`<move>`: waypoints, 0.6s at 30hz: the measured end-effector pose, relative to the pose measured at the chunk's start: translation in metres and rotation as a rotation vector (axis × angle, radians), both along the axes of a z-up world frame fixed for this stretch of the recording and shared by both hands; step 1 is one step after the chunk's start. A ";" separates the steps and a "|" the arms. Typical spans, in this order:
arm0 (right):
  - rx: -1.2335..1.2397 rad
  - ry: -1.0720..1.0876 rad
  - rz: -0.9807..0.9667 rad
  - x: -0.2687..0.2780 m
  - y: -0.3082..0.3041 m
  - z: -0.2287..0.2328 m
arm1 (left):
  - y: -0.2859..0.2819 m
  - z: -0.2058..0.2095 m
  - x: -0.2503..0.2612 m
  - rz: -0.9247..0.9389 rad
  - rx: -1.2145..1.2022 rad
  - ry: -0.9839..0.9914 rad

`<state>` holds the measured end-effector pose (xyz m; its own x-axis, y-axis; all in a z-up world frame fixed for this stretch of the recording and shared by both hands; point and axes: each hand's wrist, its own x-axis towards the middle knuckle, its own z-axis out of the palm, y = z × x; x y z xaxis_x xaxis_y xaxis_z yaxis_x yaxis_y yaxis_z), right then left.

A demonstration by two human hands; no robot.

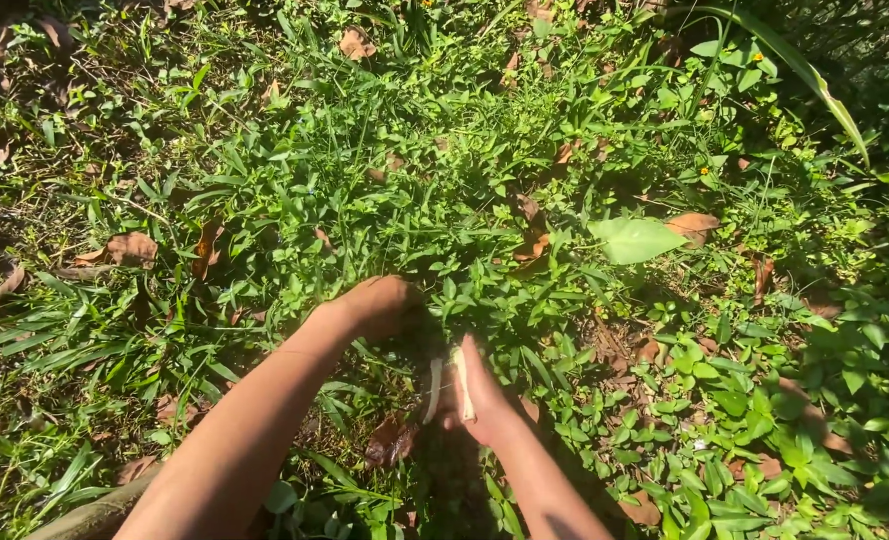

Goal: Trimming grass and weeds around a post using garden shears.

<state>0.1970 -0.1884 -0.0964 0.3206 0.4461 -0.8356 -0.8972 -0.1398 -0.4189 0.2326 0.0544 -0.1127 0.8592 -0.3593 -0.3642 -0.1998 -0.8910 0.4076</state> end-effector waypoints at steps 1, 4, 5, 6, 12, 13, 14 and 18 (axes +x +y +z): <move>0.001 -0.003 0.001 0.000 -0.003 -0.037 | 0.001 0.002 -0.001 0.001 0.001 -0.003; -0.053 -0.130 0.007 -0.002 -0.011 -0.090 | 0.004 0.006 -0.003 0.040 -0.032 -0.019; -0.065 -0.119 0.085 -0.004 -0.013 -0.067 | 0.006 0.005 -0.004 0.079 -0.089 -0.020; -0.077 -0.109 0.164 -0.006 -0.014 -0.045 | 0.009 0.004 -0.005 0.118 -0.146 -0.022; -0.072 0.170 0.116 -0.011 -0.008 0.017 | 0.002 0.018 -0.002 0.194 -0.154 0.093; -0.072 0.177 0.120 -0.010 -0.002 0.018 | 0.002 0.017 -0.007 0.199 -0.154 0.100; -0.005 0.153 0.118 -0.009 0.004 0.019 | 0.001 0.016 -0.011 0.192 -0.161 0.097; -0.036 0.002 0.093 -0.001 0.017 -0.054 | 0.015 -0.008 -0.001 0.150 -0.230 -0.018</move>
